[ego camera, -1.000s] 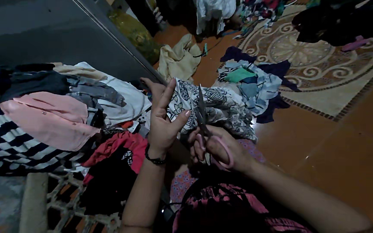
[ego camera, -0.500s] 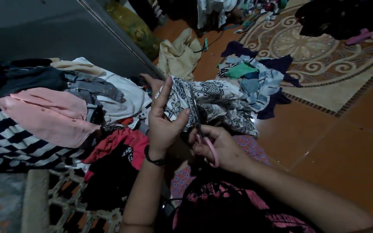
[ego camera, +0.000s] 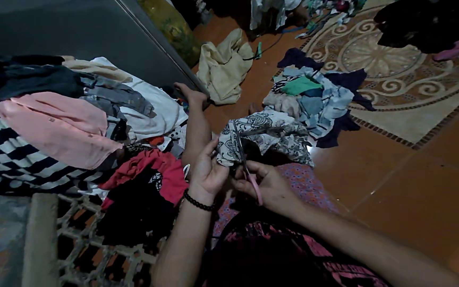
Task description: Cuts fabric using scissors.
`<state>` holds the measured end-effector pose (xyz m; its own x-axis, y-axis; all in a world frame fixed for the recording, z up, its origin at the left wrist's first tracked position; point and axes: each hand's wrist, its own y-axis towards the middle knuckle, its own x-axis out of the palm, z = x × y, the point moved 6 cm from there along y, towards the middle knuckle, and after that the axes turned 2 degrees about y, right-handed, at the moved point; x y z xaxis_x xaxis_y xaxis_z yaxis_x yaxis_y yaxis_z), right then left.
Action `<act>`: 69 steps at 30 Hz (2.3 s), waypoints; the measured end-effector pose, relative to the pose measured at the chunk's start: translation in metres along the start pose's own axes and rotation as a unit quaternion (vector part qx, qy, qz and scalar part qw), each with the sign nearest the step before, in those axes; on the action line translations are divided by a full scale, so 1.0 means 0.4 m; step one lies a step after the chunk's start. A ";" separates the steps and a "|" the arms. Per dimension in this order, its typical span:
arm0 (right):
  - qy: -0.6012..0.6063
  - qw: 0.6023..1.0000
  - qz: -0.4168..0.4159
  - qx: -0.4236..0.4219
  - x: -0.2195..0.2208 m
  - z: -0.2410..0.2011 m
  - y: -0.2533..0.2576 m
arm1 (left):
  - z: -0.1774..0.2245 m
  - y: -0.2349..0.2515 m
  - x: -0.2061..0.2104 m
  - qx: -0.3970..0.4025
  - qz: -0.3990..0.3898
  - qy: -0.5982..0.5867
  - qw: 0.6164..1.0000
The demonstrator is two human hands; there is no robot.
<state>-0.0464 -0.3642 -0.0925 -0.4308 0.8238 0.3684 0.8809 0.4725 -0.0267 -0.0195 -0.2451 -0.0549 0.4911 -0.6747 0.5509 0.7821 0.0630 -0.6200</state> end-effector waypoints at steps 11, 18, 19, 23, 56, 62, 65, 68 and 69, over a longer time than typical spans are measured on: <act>-0.091 0.993 -0.025 -0.066 -0.006 0.020 0.001 | -0.042 -0.050 -0.044 -0.045 -0.020 -0.046 0.998; -0.167 0.980 -0.055 -0.090 -0.013 0.018 0.000 | 0.003 -0.042 -0.033 -0.003 -0.045 0.037 0.998; -0.177 0.977 -0.066 -0.095 -0.010 0.017 -0.002 | 0.011 -0.039 -0.030 -0.010 -0.049 0.050 0.997; -0.182 0.970 -0.086 -0.136 0.002 0.014 -0.012 | 0.023 -0.044 -0.006 -0.053 -0.061 0.099 0.992; 0.120 0.947 -0.260 -0.143 0.123 -0.137 0.067 | 0.186 -0.156 0.103 0.448 -0.141 0.246 0.848; 0.101 0.952 -0.249 -0.147 0.125 -0.138 0.060 | 0.182 -0.158 0.089 0.456 -0.161 0.241 0.842; 0.092 0.955 -0.242 -0.141 0.125 -0.134 0.058 | 0.184 -0.159 0.086 0.463 -0.150 0.245 0.838; 0.085 0.960 -0.230 -0.136 0.126 -0.126 0.051 | 0.184 -0.152 0.079 0.470 -0.157 0.252 0.831; 0.092 0.961 -0.228 -0.130 0.128 -0.123 0.048 | 0.183 -0.149 0.076 0.472 -0.162 0.247 0.831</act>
<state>-0.0419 -0.3281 -0.0285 -0.7623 0.4696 0.4454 0.6388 0.6564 0.4012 -0.0232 -0.2155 0.0397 0.1616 -0.9732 0.1633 0.9095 0.2112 0.3582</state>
